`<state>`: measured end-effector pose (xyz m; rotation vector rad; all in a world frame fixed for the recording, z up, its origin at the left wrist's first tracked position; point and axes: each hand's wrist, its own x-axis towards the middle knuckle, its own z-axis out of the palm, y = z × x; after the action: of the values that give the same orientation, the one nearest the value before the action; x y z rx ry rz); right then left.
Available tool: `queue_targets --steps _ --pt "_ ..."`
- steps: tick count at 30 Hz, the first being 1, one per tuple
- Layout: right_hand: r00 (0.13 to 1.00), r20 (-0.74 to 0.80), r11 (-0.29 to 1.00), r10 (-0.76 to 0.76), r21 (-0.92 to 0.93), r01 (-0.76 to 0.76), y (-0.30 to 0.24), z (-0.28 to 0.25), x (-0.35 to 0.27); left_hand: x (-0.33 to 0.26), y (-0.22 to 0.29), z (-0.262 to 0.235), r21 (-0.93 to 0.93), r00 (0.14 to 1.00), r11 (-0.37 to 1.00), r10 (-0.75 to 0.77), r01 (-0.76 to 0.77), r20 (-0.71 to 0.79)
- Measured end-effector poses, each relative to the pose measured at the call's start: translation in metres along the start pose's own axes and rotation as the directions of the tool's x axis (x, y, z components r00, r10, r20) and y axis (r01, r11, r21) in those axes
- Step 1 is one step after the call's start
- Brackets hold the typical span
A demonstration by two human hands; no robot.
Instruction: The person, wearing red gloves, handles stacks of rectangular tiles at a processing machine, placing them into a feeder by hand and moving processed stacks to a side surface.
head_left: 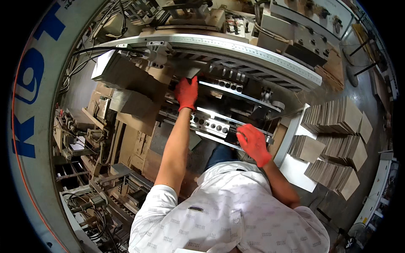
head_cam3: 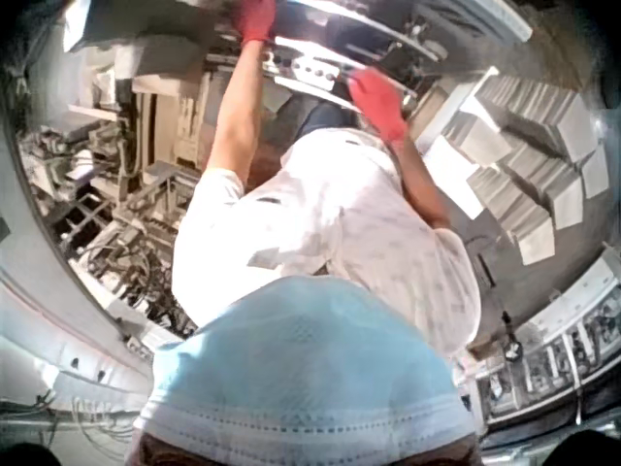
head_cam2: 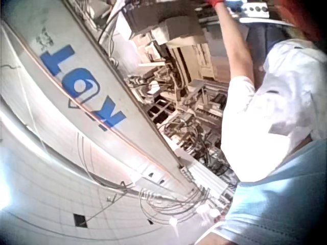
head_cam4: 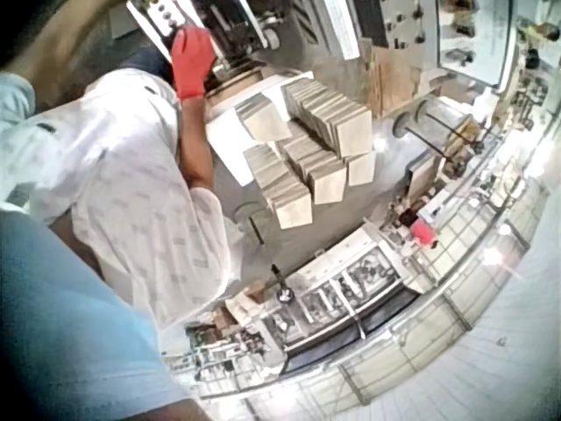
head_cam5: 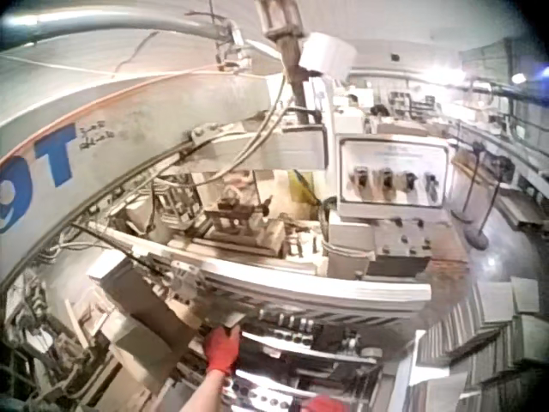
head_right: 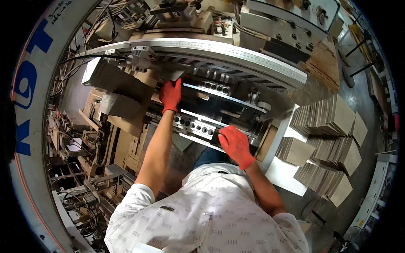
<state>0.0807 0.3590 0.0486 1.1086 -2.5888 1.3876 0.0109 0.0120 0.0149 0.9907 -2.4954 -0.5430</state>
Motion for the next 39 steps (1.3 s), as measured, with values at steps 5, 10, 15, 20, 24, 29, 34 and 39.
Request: queue_targets --steps 5,10,15,20,24,29,34,39 --pt "0.983 0.182 0.999 0.01 0.032 -0.016 0.0 -0.005 -0.027 -0.002 0.005 -0.002 -0.01 0.999 1.0 0.003 -0.002 0.044" --pt "0.886 0.446 0.972 -0.124 -0.126 0.199 0.005 0.014 -0.029 -0.005 -0.002 -0.003 -0.067 0.998 0.996 0.058 -0.058 0.004" --pt "0.902 0.431 0.981 -0.005 -0.175 0.089 0.014 0.03 -0.041 -0.008 0.009 -0.012 -0.057 0.998 0.998 0.022 -0.019 0.063" --pt "0.926 0.371 0.966 0.068 -0.256 0.032 0.009 0.037 -0.04 -0.006 0.01 -0.008 -0.11 0.998 0.992 0.057 -0.055 0.02" --pt "0.937 0.35 0.965 0.005 -0.247 0.088 0.004 0.032 -0.034 -0.003 0.0 -0.004 -0.091 0.999 0.996 -0.004 0.007 0.032" --pt "0.931 0.36 0.956 0.054 -0.287 0.055 -0.002 0.03 -0.035 -0.011 0.016 -0.013 -0.146 0.989 0.984 -0.08 0.098 0.121" --pt "0.924 0.366 0.951 0.108 -0.309 0.011 -0.009 0.033 -0.033 -0.004 -0.006 0.001 -0.148 0.998 0.987 -0.05 0.055 0.039" --pt "0.938 0.321 0.916 0.132 -0.4 0.008 0.001 0.043 -0.041 -0.004 -0.005 -0.002 -0.18 0.993 0.983 -0.018 0.039 0.114"
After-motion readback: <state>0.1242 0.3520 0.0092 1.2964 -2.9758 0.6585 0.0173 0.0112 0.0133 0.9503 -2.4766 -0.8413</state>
